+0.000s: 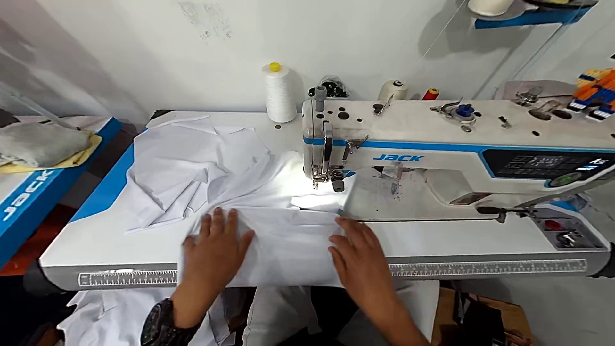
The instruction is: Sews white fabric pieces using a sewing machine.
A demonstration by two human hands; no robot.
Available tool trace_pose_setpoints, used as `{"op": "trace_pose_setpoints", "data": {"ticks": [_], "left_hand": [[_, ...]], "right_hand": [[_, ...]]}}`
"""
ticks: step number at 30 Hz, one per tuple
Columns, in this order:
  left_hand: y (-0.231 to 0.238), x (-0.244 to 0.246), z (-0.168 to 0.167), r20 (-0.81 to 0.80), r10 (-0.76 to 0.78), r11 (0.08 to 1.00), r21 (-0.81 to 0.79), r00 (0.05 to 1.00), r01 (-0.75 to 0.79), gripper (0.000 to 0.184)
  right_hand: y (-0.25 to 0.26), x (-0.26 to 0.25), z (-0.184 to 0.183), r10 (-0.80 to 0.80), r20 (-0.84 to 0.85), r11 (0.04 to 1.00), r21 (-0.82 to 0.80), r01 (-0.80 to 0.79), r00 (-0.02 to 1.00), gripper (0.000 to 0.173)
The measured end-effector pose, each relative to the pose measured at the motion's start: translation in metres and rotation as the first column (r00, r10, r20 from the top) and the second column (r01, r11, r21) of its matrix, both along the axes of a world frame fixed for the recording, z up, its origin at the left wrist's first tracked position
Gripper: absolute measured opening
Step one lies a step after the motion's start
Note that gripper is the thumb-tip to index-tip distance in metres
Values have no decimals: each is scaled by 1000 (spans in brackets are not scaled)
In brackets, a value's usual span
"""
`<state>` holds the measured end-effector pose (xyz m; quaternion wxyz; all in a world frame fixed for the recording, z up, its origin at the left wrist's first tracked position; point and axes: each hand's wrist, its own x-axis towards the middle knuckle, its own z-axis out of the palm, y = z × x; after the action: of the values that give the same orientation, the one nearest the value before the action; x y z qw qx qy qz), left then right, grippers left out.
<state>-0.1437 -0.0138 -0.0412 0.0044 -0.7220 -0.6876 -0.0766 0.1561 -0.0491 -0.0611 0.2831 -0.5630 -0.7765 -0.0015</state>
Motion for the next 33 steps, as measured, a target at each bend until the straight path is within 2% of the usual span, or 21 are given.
{"op": "trace_pose_setpoints", "data": {"ticks": [2, 4, 7, 9, 11, 14, 17, 20, 22, 25, 27, 30, 31, 33], "left_hand": [[4, 6, 28, -18, -23, 1000, 11, 1000, 23, 51], [29, 29, 51, 5, -193, 981, -8, 981, 193, 35], [102, 66, 45, 76, -439, 893, -75, 895, 444, 36], [146, 81, 26, 64, -473, 867, -145, 879, 477, 42], [159, 92, 16, 58, -429, 892, -130, 901, 433, 49], [135, 87, 16, 110, -432, 901, 0, 895, 435, 47], [92, 66, -4, 142, -506, 862, 83, 851, 499, 62], [52, 45, -30, 69, -524, 851, 93, 849, 517, 71], [43, 34, -32, 48, -509, 859, 92, 860, 503, 72], [45, 38, -17, 71, -494, 869, 81, 867, 488, 68], [57, 58, 2, 77, -577, 814, 136, 813, 565, 53], [76, 89, 6, 37, -757, 635, 278, 653, 721, 36], [79, 94, 0, 9, -787, 590, 304, 617, 748, 35], [79, 98, -12, -12, -788, 580, 322, 615, 749, 43]], "right_hand": [[-17, -30, -4, 19, -62, 1000, -9, -19, 998, 31], [-29, -56, -6, 34, -102, 999, -18, -36, 994, 38], [-35, -71, -17, 2, -36, 1000, -29, -3, 999, 45], [-34, -56, -26, -83, 21, 996, -11, 83, 996, 45], [-35, -25, -31, -217, 46, 976, 19, 216, 975, 47], [-35, 6, -27, -339, -13, 939, 64, 339, 941, 44], [-36, -6, -21, -173, -75, 983, 53, 177, 982, 40], [-42, -16, -26, -3, 25, 999, -37, 4, 1000, 45], [-45, -4, -28, -12, 75, 999, -50, 15, 997, 46], [-30, 17, -22, -68, 48, 997, 29, 67, 997, 41], [-8, 21, -10, -79, 29, 994, 76, 76, 996, 37], [29, 15, 11, 37, -19, 996, 76, -35, 999, 32], [40, 14, 14, 86, -21, 995, 60, -85, 996, 31], [59, 18, 16, 135, -11, 990, 41, -134, 991, 27]]}}
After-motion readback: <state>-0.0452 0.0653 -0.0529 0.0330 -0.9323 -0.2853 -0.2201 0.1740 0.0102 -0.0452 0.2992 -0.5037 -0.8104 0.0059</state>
